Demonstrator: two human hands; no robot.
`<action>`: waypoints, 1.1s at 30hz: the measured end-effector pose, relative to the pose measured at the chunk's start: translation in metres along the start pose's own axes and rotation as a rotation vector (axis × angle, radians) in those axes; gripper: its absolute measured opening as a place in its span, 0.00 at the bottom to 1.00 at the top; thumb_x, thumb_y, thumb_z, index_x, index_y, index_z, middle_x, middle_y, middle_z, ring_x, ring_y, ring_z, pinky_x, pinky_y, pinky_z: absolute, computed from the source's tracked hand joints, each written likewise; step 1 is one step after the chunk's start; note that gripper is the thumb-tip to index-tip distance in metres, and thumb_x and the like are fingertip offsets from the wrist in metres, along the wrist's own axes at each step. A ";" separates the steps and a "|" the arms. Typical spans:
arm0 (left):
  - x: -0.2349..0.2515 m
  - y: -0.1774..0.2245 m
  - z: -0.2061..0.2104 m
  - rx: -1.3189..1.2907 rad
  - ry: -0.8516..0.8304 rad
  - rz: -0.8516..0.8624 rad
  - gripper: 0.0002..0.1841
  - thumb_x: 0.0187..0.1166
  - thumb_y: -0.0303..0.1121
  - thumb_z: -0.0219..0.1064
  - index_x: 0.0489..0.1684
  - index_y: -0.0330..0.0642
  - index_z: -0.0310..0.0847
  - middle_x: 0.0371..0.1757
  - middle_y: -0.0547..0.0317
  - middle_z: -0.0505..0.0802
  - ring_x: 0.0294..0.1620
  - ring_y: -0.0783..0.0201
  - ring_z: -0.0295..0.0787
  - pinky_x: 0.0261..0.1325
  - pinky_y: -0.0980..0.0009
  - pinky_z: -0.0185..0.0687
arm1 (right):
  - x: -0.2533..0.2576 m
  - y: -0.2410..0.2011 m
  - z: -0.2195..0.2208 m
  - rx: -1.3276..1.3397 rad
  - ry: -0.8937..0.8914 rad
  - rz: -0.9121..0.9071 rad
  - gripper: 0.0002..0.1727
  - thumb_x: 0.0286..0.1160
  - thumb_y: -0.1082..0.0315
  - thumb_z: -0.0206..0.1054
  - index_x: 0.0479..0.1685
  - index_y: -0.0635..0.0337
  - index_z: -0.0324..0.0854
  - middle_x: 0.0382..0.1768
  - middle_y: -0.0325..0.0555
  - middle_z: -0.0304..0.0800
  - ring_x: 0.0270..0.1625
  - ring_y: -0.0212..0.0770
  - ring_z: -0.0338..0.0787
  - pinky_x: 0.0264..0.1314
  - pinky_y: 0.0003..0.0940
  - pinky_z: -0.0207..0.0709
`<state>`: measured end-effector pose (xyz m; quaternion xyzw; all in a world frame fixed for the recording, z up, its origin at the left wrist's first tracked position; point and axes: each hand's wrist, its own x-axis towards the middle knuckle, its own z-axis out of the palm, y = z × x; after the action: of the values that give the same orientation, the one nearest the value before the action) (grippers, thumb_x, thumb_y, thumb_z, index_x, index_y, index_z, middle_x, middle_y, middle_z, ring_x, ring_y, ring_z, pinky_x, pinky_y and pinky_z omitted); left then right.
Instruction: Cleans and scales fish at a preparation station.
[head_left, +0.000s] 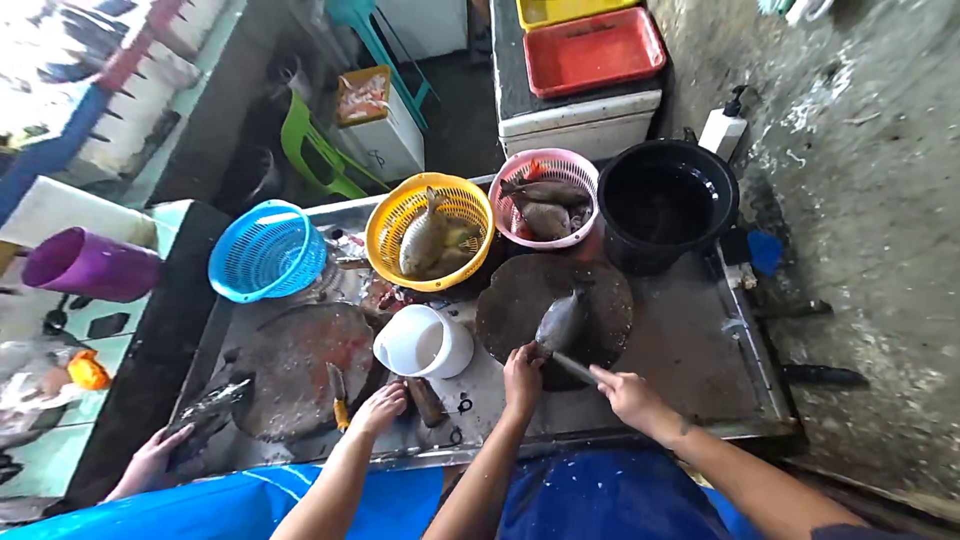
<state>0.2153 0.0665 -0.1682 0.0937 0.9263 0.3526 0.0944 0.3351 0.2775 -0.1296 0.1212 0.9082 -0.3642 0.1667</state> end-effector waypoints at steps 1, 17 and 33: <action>-0.001 0.000 -0.001 0.005 -0.011 -0.005 0.19 0.76 0.29 0.71 0.67 0.42 0.88 0.60 0.48 0.94 0.62 0.56 0.91 0.72 0.57 0.83 | -0.005 -0.005 -0.014 0.056 -0.046 0.009 0.25 0.90 0.60 0.55 0.85 0.44 0.75 0.63 0.51 0.93 0.66 0.49 0.92 0.75 0.54 0.80; 0.009 0.011 0.006 0.207 -0.130 0.011 0.39 0.79 0.48 0.70 0.90 0.44 0.65 0.79 0.35 0.78 0.78 0.35 0.74 0.80 0.42 0.72 | 0.080 0.030 -0.053 -0.030 0.140 -0.052 0.24 0.89 0.59 0.56 0.83 0.38 0.77 0.63 0.51 0.92 0.65 0.53 0.91 0.72 0.60 0.81; 0.135 0.061 -0.085 -0.025 -0.148 -0.008 0.34 0.81 0.50 0.69 0.85 0.47 0.69 0.66 0.50 0.91 0.64 0.53 0.91 0.70 0.48 0.85 | 0.019 0.084 0.022 0.127 0.552 0.123 0.28 0.89 0.66 0.58 0.88 0.55 0.70 0.64 0.66 0.90 0.60 0.69 0.93 0.66 0.72 0.80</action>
<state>0.0710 0.0898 -0.0800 0.1148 0.9127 0.3557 0.1654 0.3510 0.3230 -0.2038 0.2810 0.8855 -0.3629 -0.0728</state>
